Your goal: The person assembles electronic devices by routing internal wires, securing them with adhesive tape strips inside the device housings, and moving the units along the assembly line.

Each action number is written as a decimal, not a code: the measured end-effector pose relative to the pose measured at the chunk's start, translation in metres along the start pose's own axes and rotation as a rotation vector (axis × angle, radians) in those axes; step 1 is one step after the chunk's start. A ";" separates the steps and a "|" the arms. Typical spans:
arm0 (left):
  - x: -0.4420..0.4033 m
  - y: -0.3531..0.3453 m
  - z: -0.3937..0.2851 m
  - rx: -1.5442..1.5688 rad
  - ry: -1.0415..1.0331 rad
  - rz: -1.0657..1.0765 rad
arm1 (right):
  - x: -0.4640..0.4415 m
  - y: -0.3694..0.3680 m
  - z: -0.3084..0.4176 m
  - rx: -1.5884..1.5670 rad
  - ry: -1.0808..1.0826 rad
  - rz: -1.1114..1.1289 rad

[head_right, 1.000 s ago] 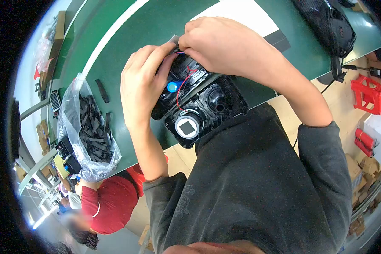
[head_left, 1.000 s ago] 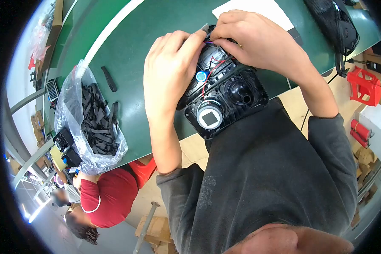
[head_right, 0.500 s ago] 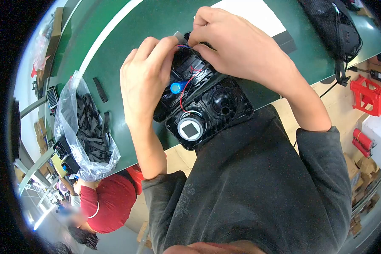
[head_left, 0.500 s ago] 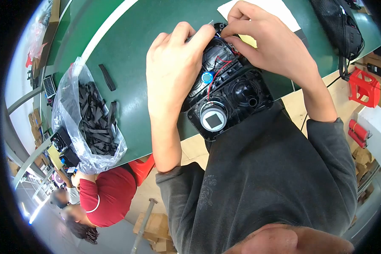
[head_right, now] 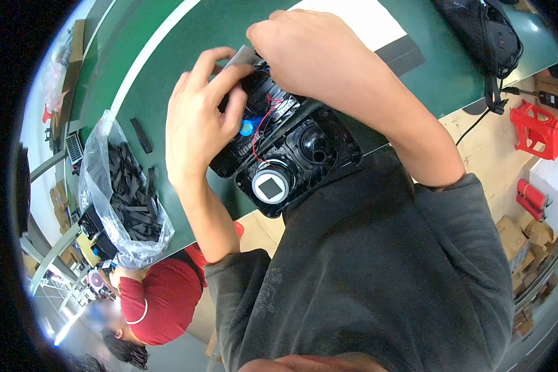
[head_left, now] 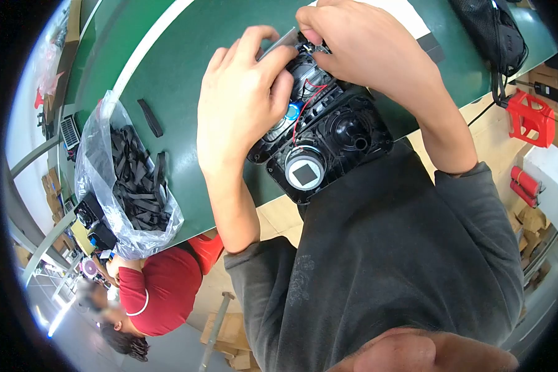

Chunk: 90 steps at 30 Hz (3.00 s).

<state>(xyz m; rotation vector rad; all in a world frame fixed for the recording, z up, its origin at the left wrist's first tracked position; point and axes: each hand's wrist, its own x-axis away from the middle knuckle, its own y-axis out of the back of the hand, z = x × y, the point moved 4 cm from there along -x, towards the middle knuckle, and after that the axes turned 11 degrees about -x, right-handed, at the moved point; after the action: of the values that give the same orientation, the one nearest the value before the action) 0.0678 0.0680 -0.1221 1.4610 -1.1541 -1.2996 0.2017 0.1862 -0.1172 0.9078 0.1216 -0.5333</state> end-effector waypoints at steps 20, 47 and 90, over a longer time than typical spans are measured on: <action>-0.012 0.001 -0.018 -0.039 -0.001 0.085 | 0.050 0.008 -0.002 0.117 0.303 0.141; 0.071 0.049 0.053 0.774 0.362 -0.688 | 0.012 0.016 0.006 -1.033 -0.111 0.124; 0.009 0.008 -0.061 -0.031 0.265 -0.191 | -0.009 -0.005 -0.080 -1.126 -0.579 0.468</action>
<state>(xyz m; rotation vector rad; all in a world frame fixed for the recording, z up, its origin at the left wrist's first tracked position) 0.1279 0.0588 -0.1100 1.6952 -0.8348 -1.1999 0.2013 0.2493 -0.1680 -0.3379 -0.2979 -0.1967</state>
